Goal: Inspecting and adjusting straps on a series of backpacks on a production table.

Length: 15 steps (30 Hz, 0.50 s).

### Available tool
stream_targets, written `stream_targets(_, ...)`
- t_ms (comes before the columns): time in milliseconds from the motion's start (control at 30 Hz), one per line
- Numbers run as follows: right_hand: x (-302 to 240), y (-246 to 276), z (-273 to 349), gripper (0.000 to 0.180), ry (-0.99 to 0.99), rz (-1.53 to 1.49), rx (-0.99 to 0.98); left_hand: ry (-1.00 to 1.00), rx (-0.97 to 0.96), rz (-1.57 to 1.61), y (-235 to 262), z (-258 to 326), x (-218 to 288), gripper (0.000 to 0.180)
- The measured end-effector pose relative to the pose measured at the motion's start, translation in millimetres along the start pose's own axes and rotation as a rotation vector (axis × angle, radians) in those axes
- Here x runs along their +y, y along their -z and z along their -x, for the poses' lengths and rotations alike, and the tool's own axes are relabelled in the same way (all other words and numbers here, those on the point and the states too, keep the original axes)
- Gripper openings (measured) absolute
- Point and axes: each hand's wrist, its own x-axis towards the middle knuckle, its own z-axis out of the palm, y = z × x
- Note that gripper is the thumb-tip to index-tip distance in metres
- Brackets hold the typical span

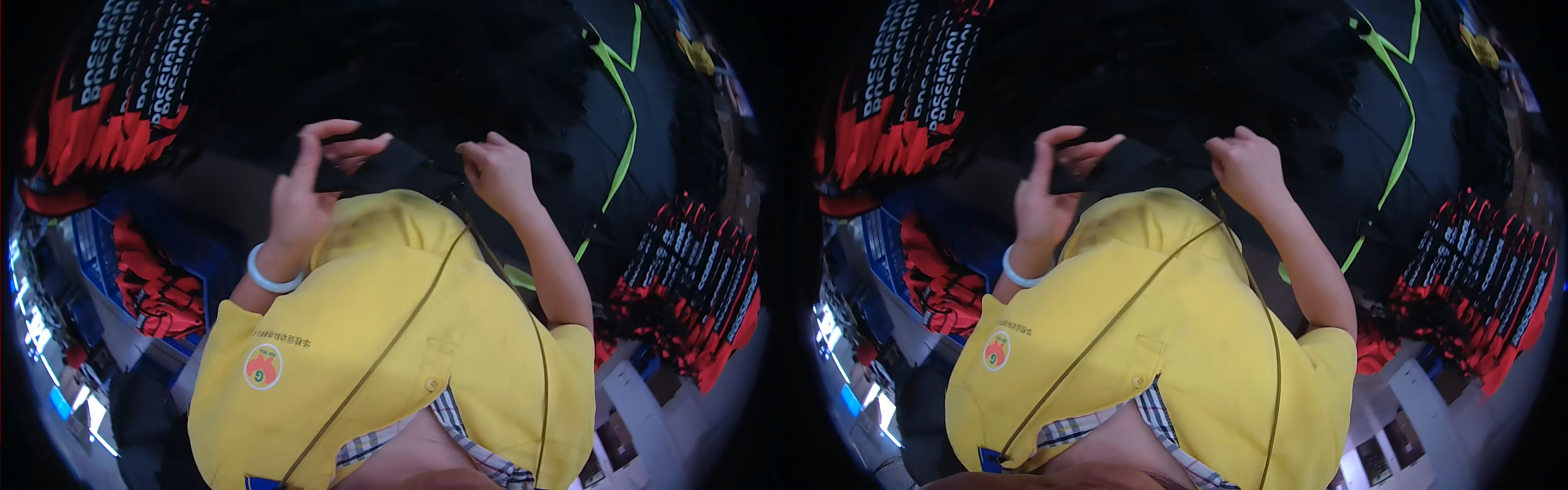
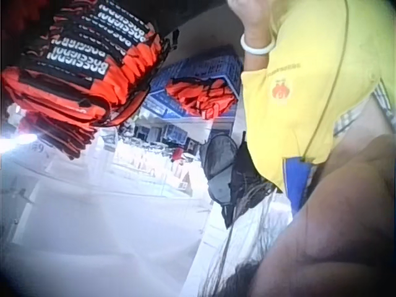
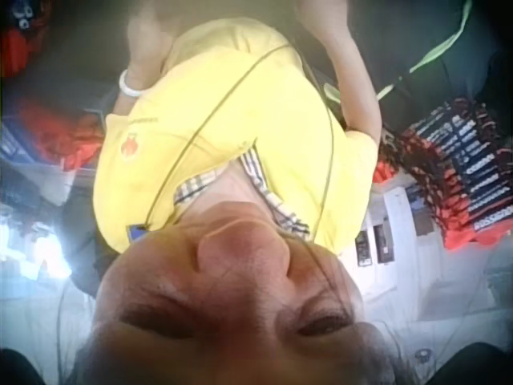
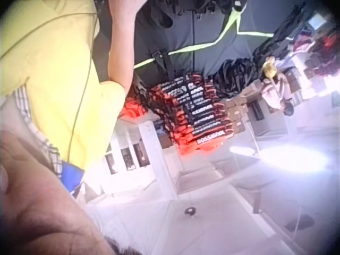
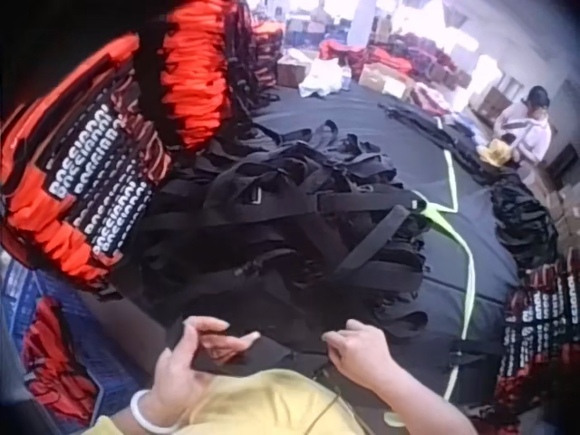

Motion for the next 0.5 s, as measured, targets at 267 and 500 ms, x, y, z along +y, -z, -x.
stream_targets(267,-52,-22,19,0.087,0.201,-0.964,-0.123,0.06,-0.081,0.159,17,17,5,0.043)
stream_targets(500,-59,-32,-1,0.023,0.052,-0.485,0.478,-0.147,-0.225,-0.11,34,27,27,0.043)
